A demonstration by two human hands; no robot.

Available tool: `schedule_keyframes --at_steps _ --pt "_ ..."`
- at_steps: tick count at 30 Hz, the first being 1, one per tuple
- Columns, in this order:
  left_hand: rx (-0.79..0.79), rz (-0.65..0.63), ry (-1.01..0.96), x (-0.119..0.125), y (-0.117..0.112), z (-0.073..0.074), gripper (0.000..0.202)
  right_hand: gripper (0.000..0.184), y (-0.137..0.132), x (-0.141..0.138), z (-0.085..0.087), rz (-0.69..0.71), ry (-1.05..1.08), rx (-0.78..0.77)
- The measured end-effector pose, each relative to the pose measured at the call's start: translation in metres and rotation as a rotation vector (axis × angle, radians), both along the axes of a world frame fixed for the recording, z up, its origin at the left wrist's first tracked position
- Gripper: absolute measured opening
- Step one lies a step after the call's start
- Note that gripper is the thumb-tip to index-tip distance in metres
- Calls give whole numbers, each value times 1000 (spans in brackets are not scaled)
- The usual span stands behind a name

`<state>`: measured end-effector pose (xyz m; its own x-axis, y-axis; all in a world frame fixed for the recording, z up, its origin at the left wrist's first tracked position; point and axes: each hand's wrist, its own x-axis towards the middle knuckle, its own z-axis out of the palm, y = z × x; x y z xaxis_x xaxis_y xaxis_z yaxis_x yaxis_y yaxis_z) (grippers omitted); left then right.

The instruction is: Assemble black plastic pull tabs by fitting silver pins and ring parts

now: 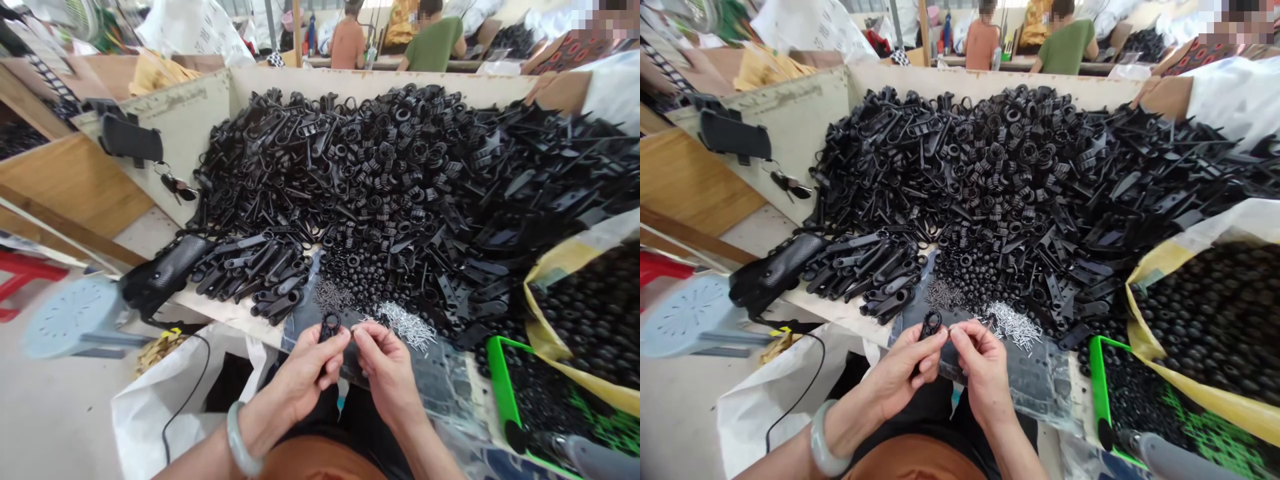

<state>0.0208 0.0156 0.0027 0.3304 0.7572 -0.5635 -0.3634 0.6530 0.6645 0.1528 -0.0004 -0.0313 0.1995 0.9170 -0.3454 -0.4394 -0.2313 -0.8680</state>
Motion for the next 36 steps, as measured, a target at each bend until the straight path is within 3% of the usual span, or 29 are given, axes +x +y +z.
schedule_keyframes --at_steps 9,15,19,27,36 --pt "-125 73 -27 6 -8 1 53 35 -9 0 -12 -28 -113 77" --pt "-109 72 -67 8 -9 -5 42 7 -17 12 -13 -6 -578 476" --pt "-135 51 -64 10 -9 -6 45 16 -17 23 -7 25 -761 588" --pt "-181 59 -24 14 -13 -2 59 9 -21 28 -4 13 -783 544" --pt "-209 46 -22 13 -13 -3 59 10 -20 36 -6 121 -751 484"
